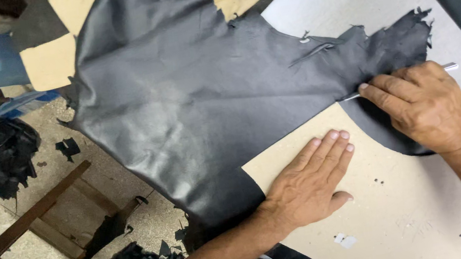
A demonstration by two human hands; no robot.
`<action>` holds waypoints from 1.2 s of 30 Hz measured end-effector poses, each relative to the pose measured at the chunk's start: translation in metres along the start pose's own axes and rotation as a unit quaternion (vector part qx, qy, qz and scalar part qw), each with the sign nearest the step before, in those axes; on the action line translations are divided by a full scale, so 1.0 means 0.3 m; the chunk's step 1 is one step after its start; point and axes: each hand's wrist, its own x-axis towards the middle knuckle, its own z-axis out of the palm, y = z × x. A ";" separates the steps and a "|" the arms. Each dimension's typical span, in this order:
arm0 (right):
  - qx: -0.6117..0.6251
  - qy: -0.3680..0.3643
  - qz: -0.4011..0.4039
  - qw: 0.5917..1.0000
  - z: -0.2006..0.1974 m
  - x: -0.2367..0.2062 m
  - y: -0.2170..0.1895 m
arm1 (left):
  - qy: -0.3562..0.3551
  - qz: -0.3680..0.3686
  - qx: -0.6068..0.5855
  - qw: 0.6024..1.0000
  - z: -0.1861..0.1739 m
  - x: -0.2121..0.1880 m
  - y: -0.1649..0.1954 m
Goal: The person places a cardboard pattern on a large sheet of black leather, traces its outline with a pencil, and cuts along the line using a utility knife. The cut leather piece is set aside, and the process is repeated with a smaller pattern to produce additional leather pieces.
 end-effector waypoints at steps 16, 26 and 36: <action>0.060 0.028 0.295 0.953 0.024 -0.369 -0.319 | -0.041 -0.007 -0.086 0.995 0.031 0.042 0.052; -0.006 -0.115 0.082 0.990 0.034 -0.662 0.080 | -0.033 0.001 -0.054 0.998 0.080 0.044 0.064; -0.162 -0.154 0.107 0.969 -0.111 -0.639 0.267 | -0.024 -0.016 -0.078 0.997 0.049 0.069 0.097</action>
